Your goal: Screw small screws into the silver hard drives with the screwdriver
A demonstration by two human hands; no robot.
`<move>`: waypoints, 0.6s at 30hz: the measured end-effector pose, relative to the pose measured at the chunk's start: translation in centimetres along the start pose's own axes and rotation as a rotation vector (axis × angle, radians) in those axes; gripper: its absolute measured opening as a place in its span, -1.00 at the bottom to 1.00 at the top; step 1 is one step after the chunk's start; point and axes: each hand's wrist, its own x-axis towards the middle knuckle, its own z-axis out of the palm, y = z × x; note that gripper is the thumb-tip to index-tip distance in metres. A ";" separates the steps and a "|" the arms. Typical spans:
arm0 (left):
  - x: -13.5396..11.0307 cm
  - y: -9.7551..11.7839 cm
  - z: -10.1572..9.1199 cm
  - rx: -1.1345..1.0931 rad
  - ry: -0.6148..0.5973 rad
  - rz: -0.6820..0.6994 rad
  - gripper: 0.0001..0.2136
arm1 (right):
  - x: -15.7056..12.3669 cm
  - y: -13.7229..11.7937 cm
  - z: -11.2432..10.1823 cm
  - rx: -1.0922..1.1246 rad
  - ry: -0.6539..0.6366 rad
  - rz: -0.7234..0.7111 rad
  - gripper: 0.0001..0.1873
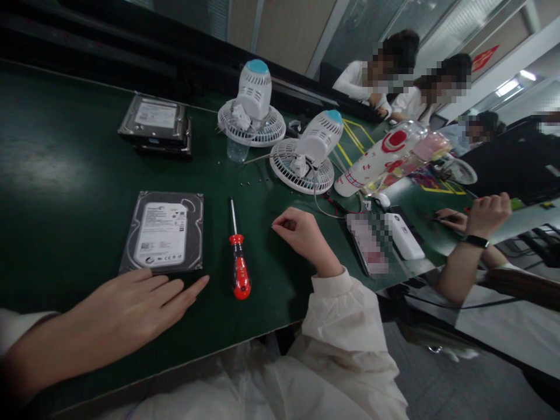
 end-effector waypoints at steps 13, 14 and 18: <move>0.2 0.2 0.3 -0.005 -0.026 -0.016 -0.53 | 1.0 -0.8 0.6 -0.142 0.055 -0.029 -0.63; 0.2 0.2 0.3 -0.008 -0.026 -0.017 -0.53 | 1.2 -1.1 0.5 -0.157 0.054 -0.037 -0.63; 0.2 0.3 0.2 -0.020 -0.022 -0.028 -0.54 | 2.3 -2.1 0.3 -0.227 0.025 -0.064 -0.63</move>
